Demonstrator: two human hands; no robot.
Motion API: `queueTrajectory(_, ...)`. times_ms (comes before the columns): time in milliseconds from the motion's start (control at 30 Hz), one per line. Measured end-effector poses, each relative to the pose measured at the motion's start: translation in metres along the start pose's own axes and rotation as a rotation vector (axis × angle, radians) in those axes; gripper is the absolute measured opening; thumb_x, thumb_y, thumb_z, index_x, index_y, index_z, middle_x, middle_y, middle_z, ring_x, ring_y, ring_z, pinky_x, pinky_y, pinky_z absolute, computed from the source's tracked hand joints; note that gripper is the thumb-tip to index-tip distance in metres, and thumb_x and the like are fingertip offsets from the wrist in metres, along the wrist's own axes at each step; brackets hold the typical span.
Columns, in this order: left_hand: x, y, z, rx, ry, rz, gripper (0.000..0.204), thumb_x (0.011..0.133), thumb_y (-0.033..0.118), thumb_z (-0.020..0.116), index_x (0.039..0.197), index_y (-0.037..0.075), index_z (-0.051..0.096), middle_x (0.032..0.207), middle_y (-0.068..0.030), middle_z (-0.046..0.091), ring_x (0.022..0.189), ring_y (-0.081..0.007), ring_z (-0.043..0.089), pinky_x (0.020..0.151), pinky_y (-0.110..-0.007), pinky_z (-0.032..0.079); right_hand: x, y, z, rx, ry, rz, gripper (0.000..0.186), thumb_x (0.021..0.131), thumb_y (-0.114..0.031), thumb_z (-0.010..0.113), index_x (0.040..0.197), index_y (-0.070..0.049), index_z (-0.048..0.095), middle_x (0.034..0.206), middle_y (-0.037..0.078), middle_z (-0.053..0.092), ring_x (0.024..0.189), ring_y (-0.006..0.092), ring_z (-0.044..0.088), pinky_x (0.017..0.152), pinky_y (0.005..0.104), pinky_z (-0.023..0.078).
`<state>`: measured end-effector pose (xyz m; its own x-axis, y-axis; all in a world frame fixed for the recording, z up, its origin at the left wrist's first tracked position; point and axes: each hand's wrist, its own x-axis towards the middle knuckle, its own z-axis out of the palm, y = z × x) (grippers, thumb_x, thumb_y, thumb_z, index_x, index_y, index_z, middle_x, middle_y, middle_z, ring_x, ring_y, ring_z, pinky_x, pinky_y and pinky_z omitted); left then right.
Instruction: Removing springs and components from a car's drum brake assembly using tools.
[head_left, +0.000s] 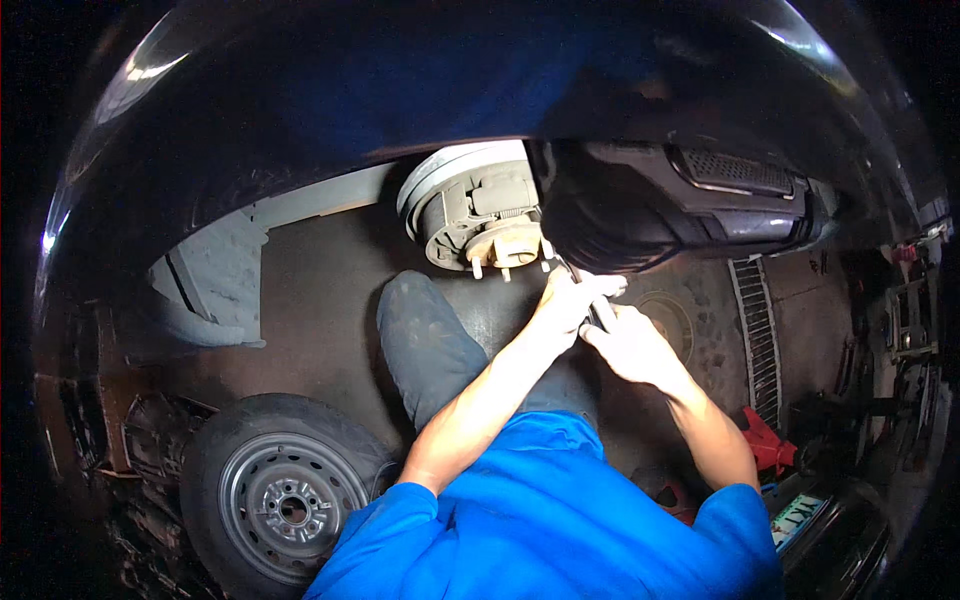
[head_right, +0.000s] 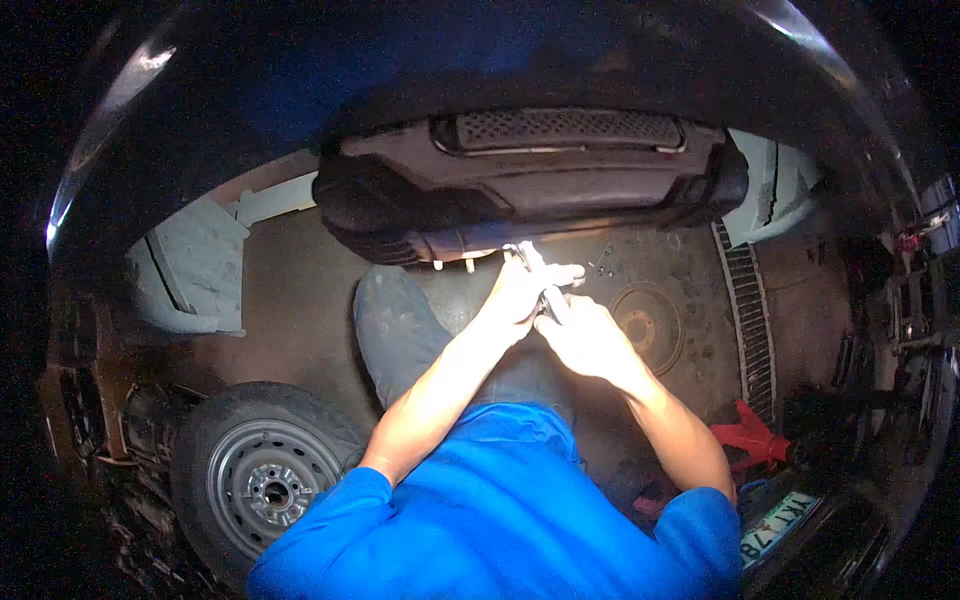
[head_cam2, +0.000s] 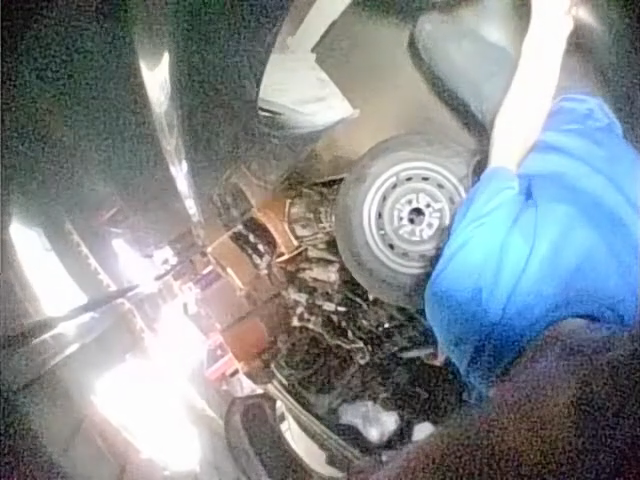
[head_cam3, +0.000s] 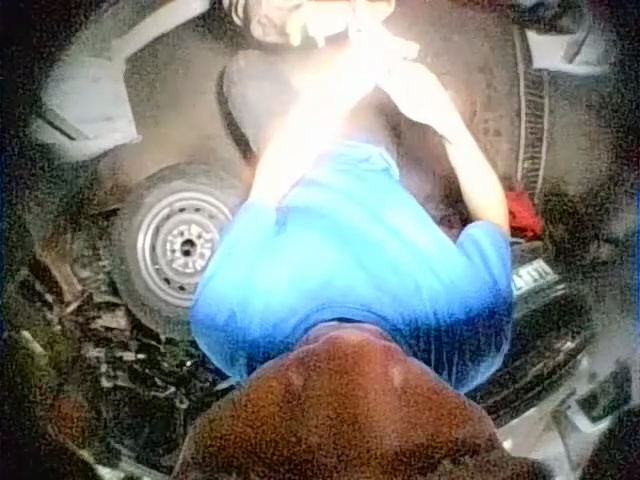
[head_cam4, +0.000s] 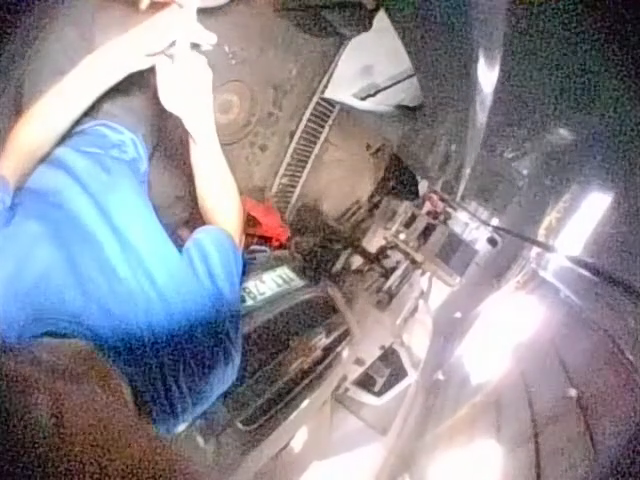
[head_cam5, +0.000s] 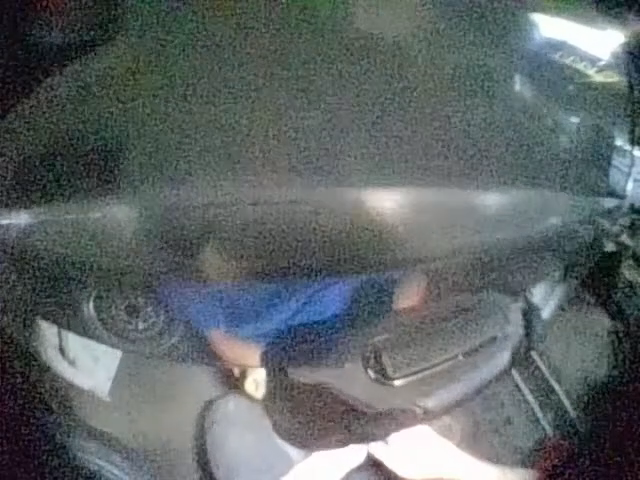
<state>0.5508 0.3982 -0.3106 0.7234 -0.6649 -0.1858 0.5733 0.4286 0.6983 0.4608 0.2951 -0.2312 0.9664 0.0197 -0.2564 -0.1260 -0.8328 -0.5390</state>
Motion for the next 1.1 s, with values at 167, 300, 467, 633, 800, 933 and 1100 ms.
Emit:
queueTrajectory(167,-0.004,0.000,0.009,-0.033,0.039,0.007,0.019,0.085,-0.001,0.067,0.089,0.002,0.049,0.092,-0.0214,0.069,0.089,-0.0318,0.071,0.071,-0.040,0.062,0.001,0.008,0.008,-0.099,-0.001,0.015,0.041,0.094,-0.032,0.053,0.125,-0.004,0.054,0.098,0.029,0.062,0.086,0.0443,0.064,0.074,0.0514,0.052)
queueTrajectory(300,-0.004,-0.003,0.000,-0.135,0.021,0.011,0.020,0.085,-0.001,0.066,0.093,0.001,0.048,0.096,-0.0237,0.067,0.093,-0.0368,0.070,0.083,-0.047,0.061,0.005,0.007,0.007,0.006,0.023,0.061,0.036,0.095,-0.030,0.052,0.119,-0.005,0.058,0.089,0.027,0.065,0.080,0.0437,0.065,0.074,0.0519,0.053)
queueTrajectory(467,-0.015,0.023,0.014,0.201,0.039,-0.001,0.023,0.088,0.009,0.069,0.096,-0.002,0.051,0.083,-0.0148,0.067,0.069,-0.0206,0.068,0.061,-0.030,0.057,0.009,0.020,0.000,0.837,-0.201,0.225,0.034,0.089,-0.032,0.058,0.093,0.001,0.065,0.081,0.009,0.063,0.065,0.0145,0.064,0.058,0.0297,0.056)
queueTrajectory(633,-0.040,0.042,0.004,0.397,0.113,-0.015,0.034,0.094,0.033,0.067,0.097,0.001,0.056,0.067,-0.0004,0.057,0.052,-0.0076,0.051,0.048,-0.023,0.041,0.011,0.010,0.020,0.973,-0.054,0.185,0.025,0.087,-0.029,0.057,0.079,-0.005,0.059,0.067,0.000,0.053,0.045,0.0068,0.045,0.039,0.0233,0.039)
queueTrajectory(800,-0.021,0.033,0.009,0.313,0.104,-0.117,0.021,0.092,0.021,0.066,0.085,0.008,0.052,0.073,-0.0040,0.060,0.063,-0.0120,0.061,0.055,-0.025,0.050,0.009,0.001,0.027,0.972,-0.028,0.321,0.025,0.080,-0.030,0.065,0.083,-0.004,0.063,0.066,0.005,0.055,0.049,0.0135,0.051,0.045,0.0307,0.043)
queueTrajectory(933,-0.027,0.044,0.008,0.387,0.053,-0.119,0.008,0.085,0.005,0.057,0.080,0.007,0.051,0.077,-0.0098,0.062,0.068,-0.0171,0.064,0.060,-0.028,0.054,0.012,-0.012,0.051,0.870,0.212,0.174,0.034,0.075,-0.027,0.068,0.091,0.003,0.064,0.089,0.018,0.068,0.083,0.0252,0.067,0.072,0.0367,0.052)
queueTrajectory(1100,-0.028,0.044,0.004,0.539,0.152,-0.078,0.006,0.084,0.008,0.056,0.079,0.004,0.054,0.071,-0.0036,0.053,0.059,-0.0119,0.050,0.053,-0.026,0.044,0.027,-0.006,0.085,1.026,0.239,0.144,0.026,0.077,-0.019,0.067,0.093,0.001,0.059,0.077,0.008,0.060,0.071,0.0188,0.058,0.064,0.0329,0.047)
